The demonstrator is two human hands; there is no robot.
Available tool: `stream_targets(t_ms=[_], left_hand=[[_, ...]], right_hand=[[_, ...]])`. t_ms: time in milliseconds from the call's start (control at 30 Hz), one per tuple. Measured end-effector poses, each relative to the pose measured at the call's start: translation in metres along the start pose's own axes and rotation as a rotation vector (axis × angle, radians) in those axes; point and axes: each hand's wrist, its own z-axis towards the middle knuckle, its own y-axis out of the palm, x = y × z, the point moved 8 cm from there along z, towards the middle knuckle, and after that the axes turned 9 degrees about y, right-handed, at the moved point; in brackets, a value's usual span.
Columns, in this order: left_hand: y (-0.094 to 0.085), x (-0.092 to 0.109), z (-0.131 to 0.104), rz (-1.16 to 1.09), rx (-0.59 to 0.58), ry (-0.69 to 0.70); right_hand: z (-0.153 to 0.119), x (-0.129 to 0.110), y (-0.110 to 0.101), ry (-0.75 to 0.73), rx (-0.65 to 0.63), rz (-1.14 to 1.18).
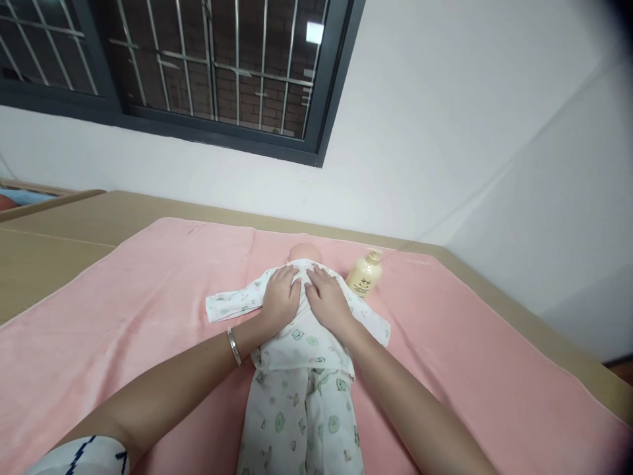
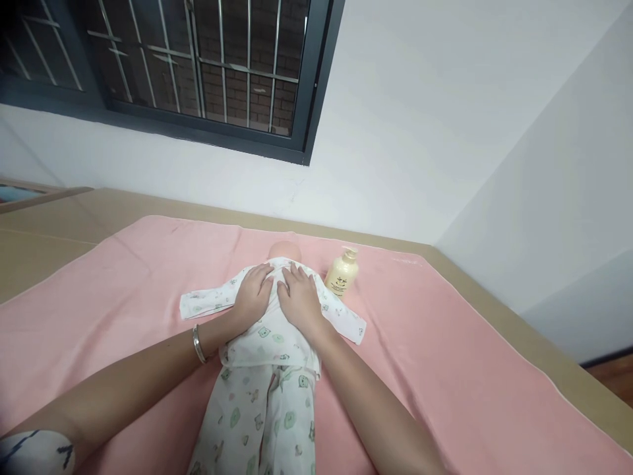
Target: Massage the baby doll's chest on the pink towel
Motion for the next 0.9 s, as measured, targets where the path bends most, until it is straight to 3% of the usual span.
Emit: stream_targets(t_ms=[167,367,567,667,733,833,900], left_hand=[[0.003,0.0,0.001,0.035,-0.04,-0.004],[0.01,-0.004,0.007,0.136,-0.153,-0.025],[0.011,0.007,0.001,0.201,-0.264,-0.05],[0.012,0.026,-0.005,0.177,-0.327,-0.053],[0.013,0.043,-0.001,0.075,-0.319,-0.034],[0.02,0.067,0.021,-0.224,-0.235,-0.052],[0.034,0.073,0.043,-0.498,-0.204,-0.171]], right_hand=[[0.0,0.0,-0.012,0.004,0.122,0.017],[0.004,0.008,0.01,0.0,-0.063,-0.065],[0.01,0.017,0.001,-0.041,-0.066,-0.046],[0.015,0.026,-0.018,0.023,0.002,-0.062],[0.017,0.031,-0.042,0.067,0.094,-0.054],[0.016,0.034,-0.086,0.061,0.265,0.016],[0.015,0.04,-0.112,0.062,0.357,0.057]])
